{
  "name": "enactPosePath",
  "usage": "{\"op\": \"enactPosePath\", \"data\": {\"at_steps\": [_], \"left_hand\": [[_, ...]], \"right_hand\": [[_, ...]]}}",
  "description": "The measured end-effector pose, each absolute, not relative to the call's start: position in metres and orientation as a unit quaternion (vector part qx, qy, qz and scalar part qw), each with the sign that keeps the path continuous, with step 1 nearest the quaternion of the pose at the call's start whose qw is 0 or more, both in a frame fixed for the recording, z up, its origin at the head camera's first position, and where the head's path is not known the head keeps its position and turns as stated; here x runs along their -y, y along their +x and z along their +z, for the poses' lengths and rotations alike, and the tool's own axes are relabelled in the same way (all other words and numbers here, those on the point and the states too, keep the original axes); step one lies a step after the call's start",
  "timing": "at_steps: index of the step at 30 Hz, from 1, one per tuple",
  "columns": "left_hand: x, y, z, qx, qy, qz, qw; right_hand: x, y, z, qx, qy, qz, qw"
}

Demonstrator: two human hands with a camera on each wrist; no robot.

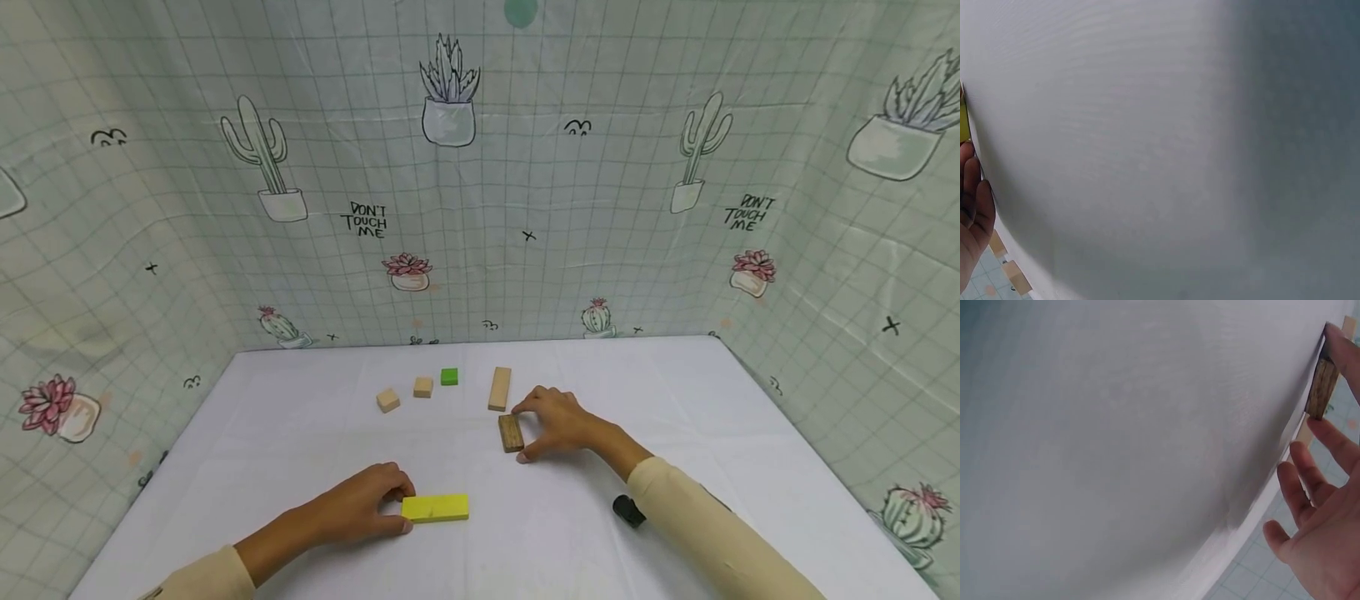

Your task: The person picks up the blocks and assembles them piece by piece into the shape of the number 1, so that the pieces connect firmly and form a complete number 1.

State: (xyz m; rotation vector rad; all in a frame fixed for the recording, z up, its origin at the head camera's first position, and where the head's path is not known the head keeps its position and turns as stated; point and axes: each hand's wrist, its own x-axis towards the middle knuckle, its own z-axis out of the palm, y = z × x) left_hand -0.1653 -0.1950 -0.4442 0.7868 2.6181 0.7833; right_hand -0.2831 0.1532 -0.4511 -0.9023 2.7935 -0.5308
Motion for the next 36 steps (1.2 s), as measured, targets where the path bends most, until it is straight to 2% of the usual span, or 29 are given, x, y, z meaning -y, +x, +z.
{"op": "enactPosePath", "data": {"at_steps": [13, 29, 36], "left_hand": [[0.195, -0.166, -0.446, -0.911, 0.265, 0.276, 0.153], [0.194, -0.164, -0.443, -0.908, 0.261, 0.288, 0.156], [0.194, -0.163, -0.442, -0.910, 0.257, 0.286, 0.157]], "right_hand": [[-0.153, -0.285, -0.455, -0.937, -0.287, -0.184, 0.075], [-0.147, -0.274, -0.452, -0.937, -0.299, -0.176, 0.039], [-0.143, -0.268, -0.453, -0.935, -0.301, -0.183, 0.043]]}}
